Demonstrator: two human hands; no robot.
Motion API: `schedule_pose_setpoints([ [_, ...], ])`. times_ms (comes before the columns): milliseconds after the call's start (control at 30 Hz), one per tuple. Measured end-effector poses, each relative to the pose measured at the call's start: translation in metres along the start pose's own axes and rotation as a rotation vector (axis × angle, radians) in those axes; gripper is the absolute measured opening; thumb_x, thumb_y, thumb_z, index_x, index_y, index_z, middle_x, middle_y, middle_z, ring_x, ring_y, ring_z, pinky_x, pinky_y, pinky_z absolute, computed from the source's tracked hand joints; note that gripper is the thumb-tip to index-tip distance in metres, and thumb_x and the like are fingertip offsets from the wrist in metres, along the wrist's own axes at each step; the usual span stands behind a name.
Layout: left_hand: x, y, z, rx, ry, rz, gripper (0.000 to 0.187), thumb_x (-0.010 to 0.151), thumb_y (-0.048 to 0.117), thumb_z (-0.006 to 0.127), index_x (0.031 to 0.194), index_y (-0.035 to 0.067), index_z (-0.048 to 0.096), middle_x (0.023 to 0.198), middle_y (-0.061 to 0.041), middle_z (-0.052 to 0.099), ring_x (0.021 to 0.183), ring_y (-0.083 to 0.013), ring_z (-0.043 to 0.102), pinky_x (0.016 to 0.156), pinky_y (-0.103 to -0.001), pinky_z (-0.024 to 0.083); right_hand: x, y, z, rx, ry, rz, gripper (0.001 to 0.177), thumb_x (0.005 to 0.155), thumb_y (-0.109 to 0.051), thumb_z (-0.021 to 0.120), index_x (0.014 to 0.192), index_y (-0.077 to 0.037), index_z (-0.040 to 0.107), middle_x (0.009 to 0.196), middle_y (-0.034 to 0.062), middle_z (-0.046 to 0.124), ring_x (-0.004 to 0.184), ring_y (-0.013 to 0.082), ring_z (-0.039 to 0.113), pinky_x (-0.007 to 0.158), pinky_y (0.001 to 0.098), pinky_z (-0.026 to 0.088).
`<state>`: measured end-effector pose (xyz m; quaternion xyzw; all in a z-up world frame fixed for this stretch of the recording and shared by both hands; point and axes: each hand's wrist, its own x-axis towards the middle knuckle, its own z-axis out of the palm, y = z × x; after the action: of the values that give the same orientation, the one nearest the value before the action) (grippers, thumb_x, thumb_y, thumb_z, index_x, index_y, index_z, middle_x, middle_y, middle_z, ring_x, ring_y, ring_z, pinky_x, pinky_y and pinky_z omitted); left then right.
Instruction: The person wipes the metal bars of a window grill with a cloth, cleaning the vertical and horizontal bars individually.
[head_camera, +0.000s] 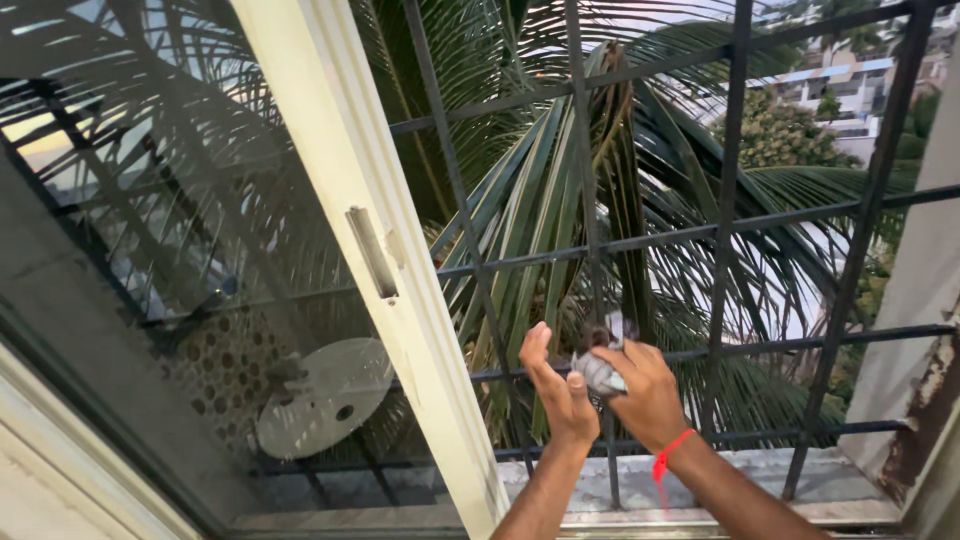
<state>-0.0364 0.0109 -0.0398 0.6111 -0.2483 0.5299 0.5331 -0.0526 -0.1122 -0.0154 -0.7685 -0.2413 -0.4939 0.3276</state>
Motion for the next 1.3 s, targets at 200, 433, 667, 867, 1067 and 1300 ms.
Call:
schedule_pose_setpoints([
  [200,0.011,0.009,-0.002,0.042,-0.043,-0.039,0.078,0.107,0.065,0.034,0.143,-0.002,0.047,0.146,-0.024,0.05,0.14,-0.0387,0.046,0.12,-0.051,0.03,0.045,-0.005,-0.018,-0.066,-0.026,-0.114,0.044,0.061,-0.003,0.073,0.104,-0.008,0.075,0.097,0.0144,0.07,0.092,0.0375,0.064,0.084,0.0484,0.05],
  [433,0.011,0.023,-0.024,0.104,-0.054,0.01,0.076,0.107,0.065,0.031,0.138,-0.002,0.053,0.14,-0.022,0.055,0.135,-0.0372,0.051,0.116,-0.049,0.033,0.066,-0.025,-0.016,-0.057,0.008,0.03,0.046,0.069,0.003,0.068,0.114,-0.005,0.073,0.1,0.0186,0.065,0.096,0.0405,0.062,0.085,0.0487,0.05],
  [667,0.027,0.037,-0.035,0.043,0.014,0.072,0.073,0.107,0.065,0.033,0.131,-0.001,0.057,0.132,-0.021,0.059,0.127,-0.0369,0.056,0.112,-0.049,0.038,-0.02,-0.021,-0.003,0.006,-0.087,-0.288,0.056,0.058,0.003,0.06,0.113,-0.001,0.071,0.129,0.0273,0.061,0.126,0.0444,0.057,0.104,0.0499,0.047],
  [867,0.045,0.048,-0.013,0.127,-0.135,-0.085,0.052,0.098,0.043,0.057,0.129,0.001,0.063,0.115,-0.015,0.068,0.109,-0.0334,0.062,0.1,-0.044,0.043,-0.025,-0.005,0.062,0.669,-0.439,0.293,0.044,0.088,-0.011,0.067,0.131,-0.007,0.058,0.118,0.0096,0.067,0.112,0.0294,0.065,0.098,0.0407,0.054],
  [1067,0.061,0.03,0.0,0.305,-0.284,-0.075,0.042,0.095,0.035,0.068,0.125,0.005,0.068,0.113,-0.01,0.071,0.112,-0.0319,0.063,0.102,-0.045,0.041,-0.029,-0.01,0.109,-0.091,-0.344,-0.319,0.061,0.094,-0.025,0.056,0.149,-0.001,0.043,0.141,0.0146,0.052,0.134,0.0325,0.048,0.115,0.0453,0.032],
  [1300,0.053,0.019,0.002,0.35,-0.367,0.029,0.039,0.098,0.036,0.064,0.117,0.003,0.071,0.114,-0.015,0.07,0.115,-0.0342,0.061,0.106,-0.048,0.037,-0.033,0.028,0.068,-0.187,-0.527,-0.367,0.044,0.088,-0.016,0.06,0.13,-0.003,0.063,0.133,0.0186,0.061,0.127,0.0382,0.053,0.109,0.0497,0.04],
])
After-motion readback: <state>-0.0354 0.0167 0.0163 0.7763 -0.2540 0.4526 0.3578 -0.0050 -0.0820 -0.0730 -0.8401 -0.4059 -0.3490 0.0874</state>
